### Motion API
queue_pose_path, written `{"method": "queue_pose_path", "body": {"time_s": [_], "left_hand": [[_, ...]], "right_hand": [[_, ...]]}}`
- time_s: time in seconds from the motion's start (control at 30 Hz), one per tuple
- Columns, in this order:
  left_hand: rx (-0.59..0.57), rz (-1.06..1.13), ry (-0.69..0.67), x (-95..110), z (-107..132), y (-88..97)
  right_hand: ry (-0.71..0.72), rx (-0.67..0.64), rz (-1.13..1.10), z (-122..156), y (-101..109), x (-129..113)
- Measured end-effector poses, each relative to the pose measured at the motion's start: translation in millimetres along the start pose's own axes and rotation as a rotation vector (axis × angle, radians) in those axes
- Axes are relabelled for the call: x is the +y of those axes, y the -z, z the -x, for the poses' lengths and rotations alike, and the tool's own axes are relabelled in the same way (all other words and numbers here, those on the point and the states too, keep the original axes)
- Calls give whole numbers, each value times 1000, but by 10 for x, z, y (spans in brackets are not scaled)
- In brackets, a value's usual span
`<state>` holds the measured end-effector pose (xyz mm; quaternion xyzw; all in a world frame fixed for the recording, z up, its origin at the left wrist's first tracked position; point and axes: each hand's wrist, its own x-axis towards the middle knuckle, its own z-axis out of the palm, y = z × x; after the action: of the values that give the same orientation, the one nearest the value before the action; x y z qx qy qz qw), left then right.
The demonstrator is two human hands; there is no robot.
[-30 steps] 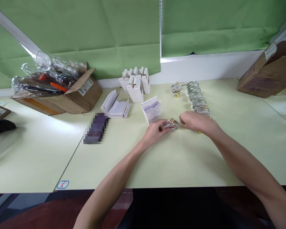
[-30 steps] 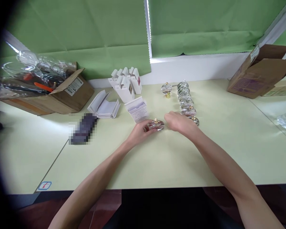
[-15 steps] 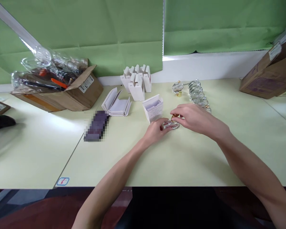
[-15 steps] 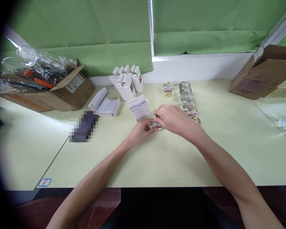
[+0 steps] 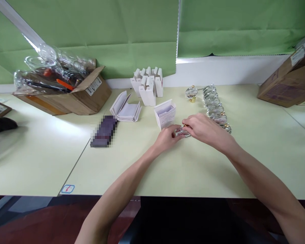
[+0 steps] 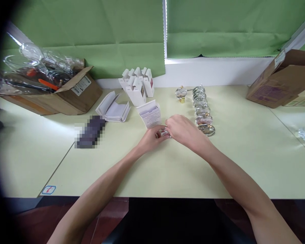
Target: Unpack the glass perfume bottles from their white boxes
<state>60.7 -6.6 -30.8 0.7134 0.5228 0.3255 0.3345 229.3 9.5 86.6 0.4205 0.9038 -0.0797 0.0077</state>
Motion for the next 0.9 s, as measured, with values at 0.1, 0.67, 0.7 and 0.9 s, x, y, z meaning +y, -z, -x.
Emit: {"method": "queue_pose_path", "body": {"time_s": [0.1,0.67,0.7,0.9], "left_hand": [[6,-6,9,13,0,-1],[-15,-135,-59,96,32,102],[21,-198,-90,123,53,143],[562,-488,-336,171,167,538]], "right_hand": [[1,-22,-94,3,4,64],[-54,-136,-218,-105,-147,216],[-56,-144,-227,-104,-139,219],[-68,-164,-214,-115,-118,219]]}}
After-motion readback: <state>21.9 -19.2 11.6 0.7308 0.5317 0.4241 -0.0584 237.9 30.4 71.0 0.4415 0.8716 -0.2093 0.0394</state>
